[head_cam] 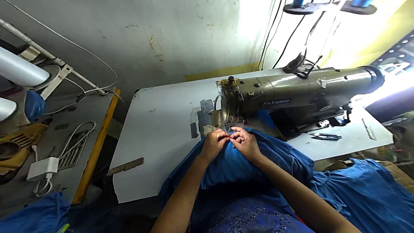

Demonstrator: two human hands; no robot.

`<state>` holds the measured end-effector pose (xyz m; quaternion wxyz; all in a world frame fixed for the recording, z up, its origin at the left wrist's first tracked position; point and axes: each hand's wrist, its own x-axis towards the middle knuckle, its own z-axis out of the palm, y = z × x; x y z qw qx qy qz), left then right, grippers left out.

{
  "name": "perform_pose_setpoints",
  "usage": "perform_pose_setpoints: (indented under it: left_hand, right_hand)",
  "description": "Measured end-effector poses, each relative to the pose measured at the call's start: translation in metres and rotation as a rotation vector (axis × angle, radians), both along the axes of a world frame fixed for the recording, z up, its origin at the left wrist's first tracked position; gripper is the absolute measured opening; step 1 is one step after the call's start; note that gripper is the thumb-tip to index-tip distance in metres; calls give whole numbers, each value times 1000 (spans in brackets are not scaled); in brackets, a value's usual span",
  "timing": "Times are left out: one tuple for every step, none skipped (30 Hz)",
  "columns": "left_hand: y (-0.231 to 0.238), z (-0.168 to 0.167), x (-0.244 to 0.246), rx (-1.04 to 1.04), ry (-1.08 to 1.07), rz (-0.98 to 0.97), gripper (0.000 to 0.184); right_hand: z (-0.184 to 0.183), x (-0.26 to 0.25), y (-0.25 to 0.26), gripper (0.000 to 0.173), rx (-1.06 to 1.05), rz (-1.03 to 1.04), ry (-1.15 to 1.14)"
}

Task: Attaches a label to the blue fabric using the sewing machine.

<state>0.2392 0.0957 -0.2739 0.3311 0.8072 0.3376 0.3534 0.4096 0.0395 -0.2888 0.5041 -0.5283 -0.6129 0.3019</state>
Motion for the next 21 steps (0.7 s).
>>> perform_pose_setpoints:
  left_hand:
    - [0,-3,0,-4,-20,5,13]
    - [1,-7,1,-1,-37,7,13]
    - [1,-9,1,10,-41,9,13]
    - [1,-11,2,27,-35,8,13]
    - [1,-13,2,57,-20,7,14]
    - [1,-14,3,95,-2,7,15]
    - [1,-15,3,131,21,10,16]
    - [0,-15,5,169,42,15,17]
    - [0,-15,6,206,63,18,18]
    - [-1,-15,7,241,82,21,18]
    - [-1,-15,9,276,96,26,18]
    - [-2,-15,10,304,113,30,19]
    - [-2,-14,11,323,127,35,18]
    - [-3,-14,12,337,133,41,18]
    - [-3,-14,13,342,133,47,18]
    - [-2,-15,13,333,126,50,18]
    - [-1,-15,12,306,112,44,18]
    - [1,-14,11,254,92,22,18]
    - [3,-12,9,180,70,-15,20]
    - [6,-10,7,90,50,-64,24]
    - [9,-7,6,-9,38,-117,29]
  right_hand:
    - [-1,0,0,40,19,-7,-18]
    - [-3,0,0,37,38,-13,-39]
    - [-4,1,0,33,60,-17,-66]
    - [-5,2,0,29,80,-19,-112]
    - [-4,3,0,27,98,-17,-179]
    - [0,4,-1,26,114,-13,-261]
    - [4,5,-2,26,118,-5,-345]
    - [9,5,-3,26,107,1,-422]
    - [14,5,-5,26,83,6,-486]
    - [20,4,-6,26,49,9,-545]
    - [26,2,-7,27,6,9,-598]
    - [31,1,-8,27,-38,8,-640]
    - [35,0,-9,28,-72,7,-669]
    - [36,0,-9,28,-81,6,-680]
    - [36,1,-8,28,-80,10,-673]
    - [35,4,-7,27,-78,18,-647]
    - [34,8,-6,27,-87,36,-603]
    - [33,11,-5,27,-102,58,-544]
    - [31,15,-4,26,-114,76,-481]
    - [29,19,-3,26,-131,93,-414]
    - [26,22,-1,26,-155,111,-343]
